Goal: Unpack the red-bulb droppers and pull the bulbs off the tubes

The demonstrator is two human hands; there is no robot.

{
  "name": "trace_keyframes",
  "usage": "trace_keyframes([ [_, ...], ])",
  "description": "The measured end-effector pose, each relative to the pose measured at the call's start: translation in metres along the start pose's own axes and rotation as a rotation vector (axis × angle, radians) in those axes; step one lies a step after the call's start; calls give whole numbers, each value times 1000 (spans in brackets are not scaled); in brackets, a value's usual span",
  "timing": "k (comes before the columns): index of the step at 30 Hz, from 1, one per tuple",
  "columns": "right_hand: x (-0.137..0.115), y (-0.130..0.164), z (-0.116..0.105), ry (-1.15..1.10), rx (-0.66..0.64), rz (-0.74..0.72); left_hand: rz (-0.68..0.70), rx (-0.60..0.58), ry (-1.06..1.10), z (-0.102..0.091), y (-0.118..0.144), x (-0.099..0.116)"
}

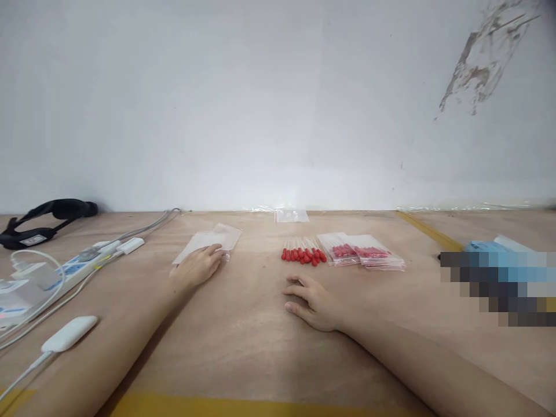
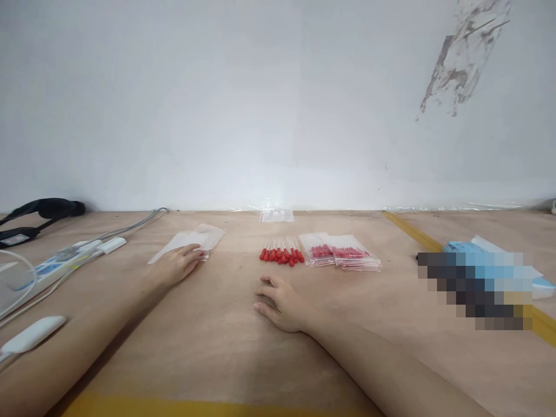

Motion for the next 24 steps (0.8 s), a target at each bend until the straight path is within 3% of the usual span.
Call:
trace_keyframes([
  [5, 2, 0, 1, -4, -7, 2, -97, 12, 26, -2, -4, 0],
  [9, 3, -1, 3, -14, -18, 10, -279, 62, 118, -21, -5, -7],
  [11, 3, -1, 3, -22, -19, 10, -306, 84, 158, -31, -7, 2],
  [14, 3, -1, 0, -39, 11, 0, -219, 88, 179, -38, -10, 43],
  [19, -2, 2, -14, -60, 167, -83, 4, -6, 313, -16, -9, 128],
  [21, -5, 3, -17, -17, 217, -126, 28, -29, 427, -4, -11, 144],
  [24, -10, 6, -19, 116, 282, -186, 15, -71, 618, 13, -18, 150],
])
Point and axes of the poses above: each hand's wrist, its own y-axis away from the middle knuckle, its own z-axis out of the palm, x = y × z, the point moved 10 cm from there along -y, towards the middle knuckle, and after that the axes turned 11 degrees about -x, right-handed, at the moved point
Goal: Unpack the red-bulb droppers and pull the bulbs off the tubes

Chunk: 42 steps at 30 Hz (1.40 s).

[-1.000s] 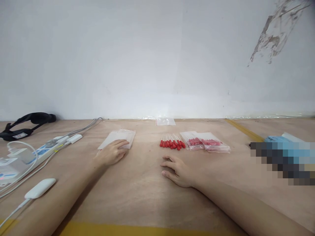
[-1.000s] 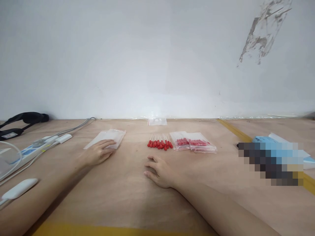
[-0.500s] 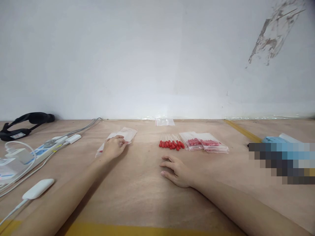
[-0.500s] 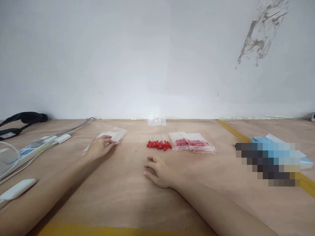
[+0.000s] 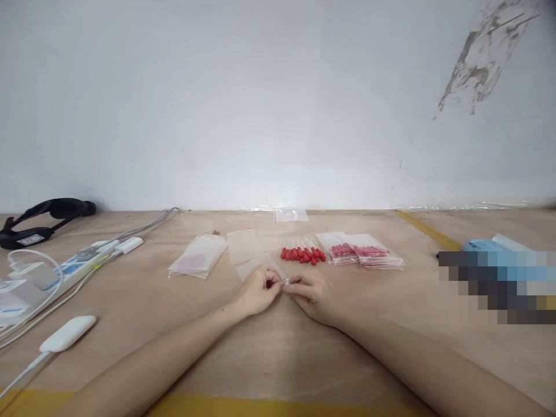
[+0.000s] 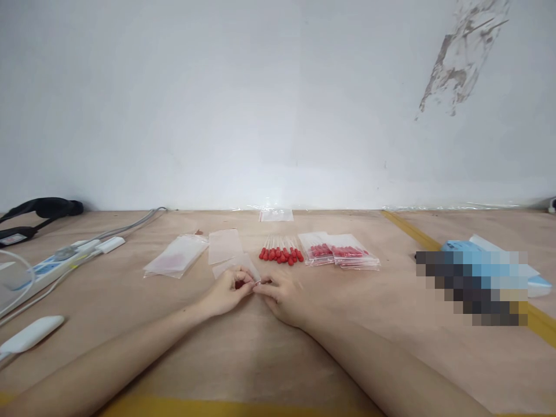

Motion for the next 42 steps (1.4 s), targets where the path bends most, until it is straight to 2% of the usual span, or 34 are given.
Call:
trace_keyframes([
  [5, -6, -1, -5, 236, 79, -72, -47, 42, 195, 7, -3, -13],
  [12, -21, -8, -8, 373, 68, -158, -51, 72, 180, 8, 3, -8],
  [22, -22, -11, -3, 403, 32, -152, 26, 141, 75, 6, 10, 6],
  [30, -28, -12, 1, 440, 38, -244, -14, 209, -13, 2, 13, 7],
  [33, -36, -10, 6, 462, -19, -310, -42, 244, 67, -2, 13, 0],
  [36, -32, -8, 5, 321, -112, -268, -34, 262, 142, -8, 16, -1],
  [38, -24, -5, 1, 139, -156, -203, 60, 206, 144, -12, 15, 9],
  [42, -3, 2, -13, -109, -109, -85, 313, -64, 53, -7, 14, 24],
])
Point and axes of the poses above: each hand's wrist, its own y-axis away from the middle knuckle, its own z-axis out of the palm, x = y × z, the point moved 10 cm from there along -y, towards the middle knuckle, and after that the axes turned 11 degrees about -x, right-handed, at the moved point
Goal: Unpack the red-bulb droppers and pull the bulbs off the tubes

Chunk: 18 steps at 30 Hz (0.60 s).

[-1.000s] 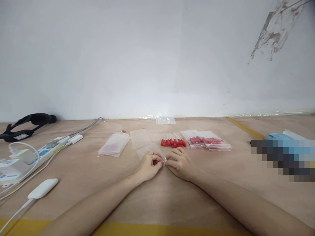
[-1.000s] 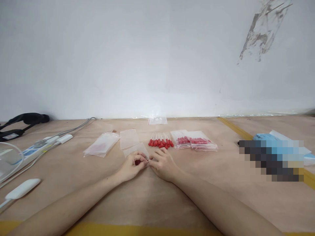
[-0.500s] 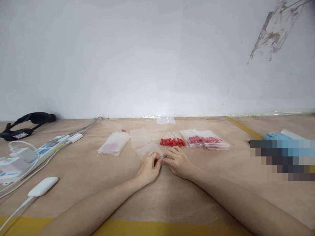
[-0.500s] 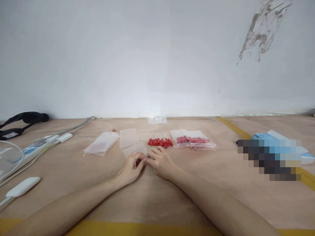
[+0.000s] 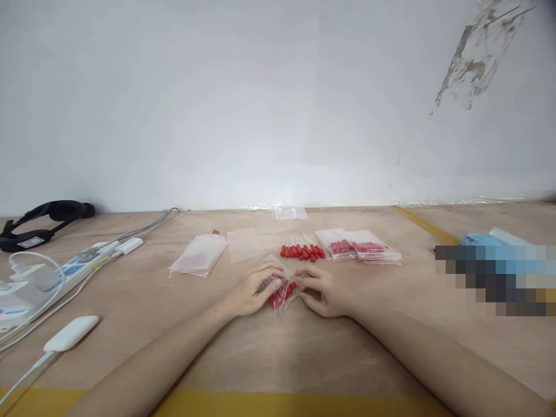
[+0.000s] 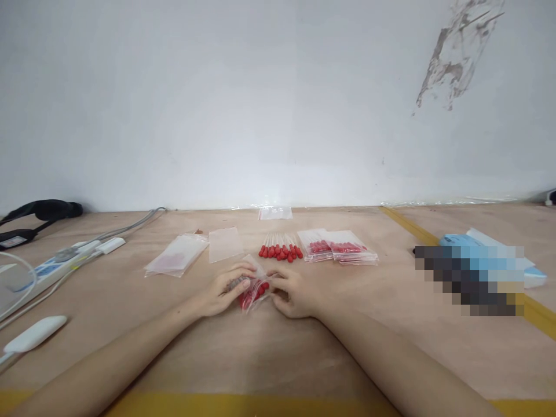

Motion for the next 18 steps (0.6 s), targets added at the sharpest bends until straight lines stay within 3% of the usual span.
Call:
trace_keyframes([
  [3, 21, 4, -8, -10, 105, 155, 7, -147, -79, 7, 2, -13],
  [6, 38, 7, -10, 46, 179, 318, -9, -161, -92, 9, 5, -18],
  [11, 53, 11, -2, 68, 137, 507, 26, -101, -83, 8, 10, -3],
  [18, 51, 10, 4, 45, 6, 528, -60, -57, -95, 3, 17, -10],
])
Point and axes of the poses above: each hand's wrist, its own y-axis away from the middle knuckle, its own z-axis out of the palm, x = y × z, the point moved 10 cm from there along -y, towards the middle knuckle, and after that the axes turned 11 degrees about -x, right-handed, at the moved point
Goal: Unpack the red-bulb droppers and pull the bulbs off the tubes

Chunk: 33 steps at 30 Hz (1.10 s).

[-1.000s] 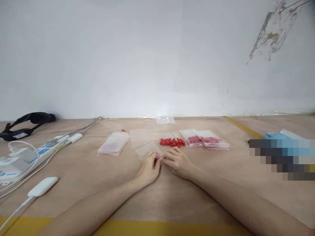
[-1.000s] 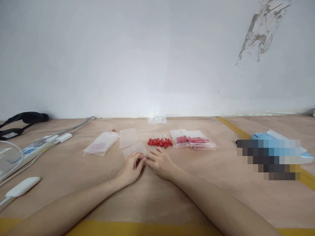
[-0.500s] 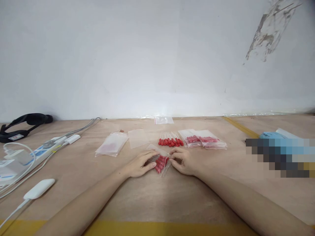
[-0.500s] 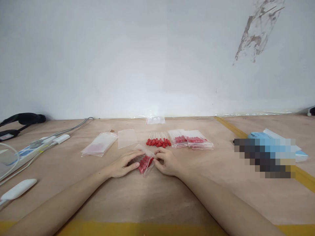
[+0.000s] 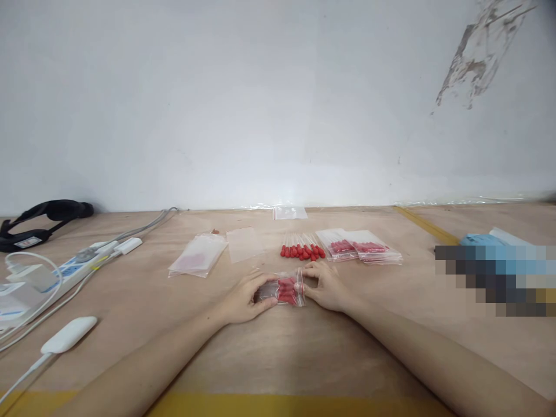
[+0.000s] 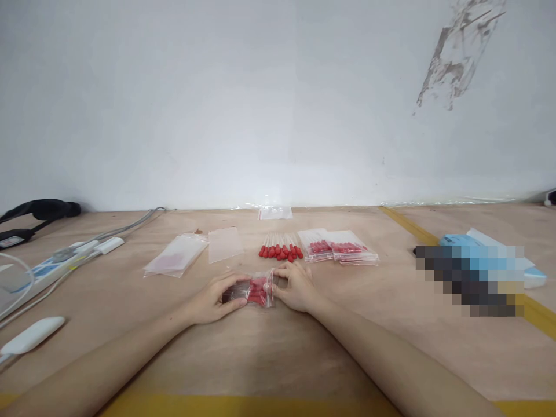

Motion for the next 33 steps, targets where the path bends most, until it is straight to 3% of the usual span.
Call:
trace_keyframes([
  [4, -2, 0, 5, 7, -104, -26, -14, 33, 2, -2, 0, -2],
  [9, -6, 0, -4, -30, -22, -29, -8, 35, 9, -1, 0, -2],
  [13, -26, -1, -2, -121, -32, -164, 10, 21, 27, -1, 0, 0],
  [17, -39, -3, 3, -79, -72, -220, 16, 27, 48, -2, 0, 1],
  [22, -44, -1, -6, -58, 2, -240, -14, 28, 59, -2, 0, -2],
  [26, -30, -4, -1, -341, -67, -202, -27, 25, 67, -1, 0, -5],
  [30, 1, -9, 11, -751, -143, 5, -38, 35, 60, -2, 1, -8],
  [33, 16, -11, 6, -883, -215, 102, -35, 35, 55, -4, 3, -9],
])
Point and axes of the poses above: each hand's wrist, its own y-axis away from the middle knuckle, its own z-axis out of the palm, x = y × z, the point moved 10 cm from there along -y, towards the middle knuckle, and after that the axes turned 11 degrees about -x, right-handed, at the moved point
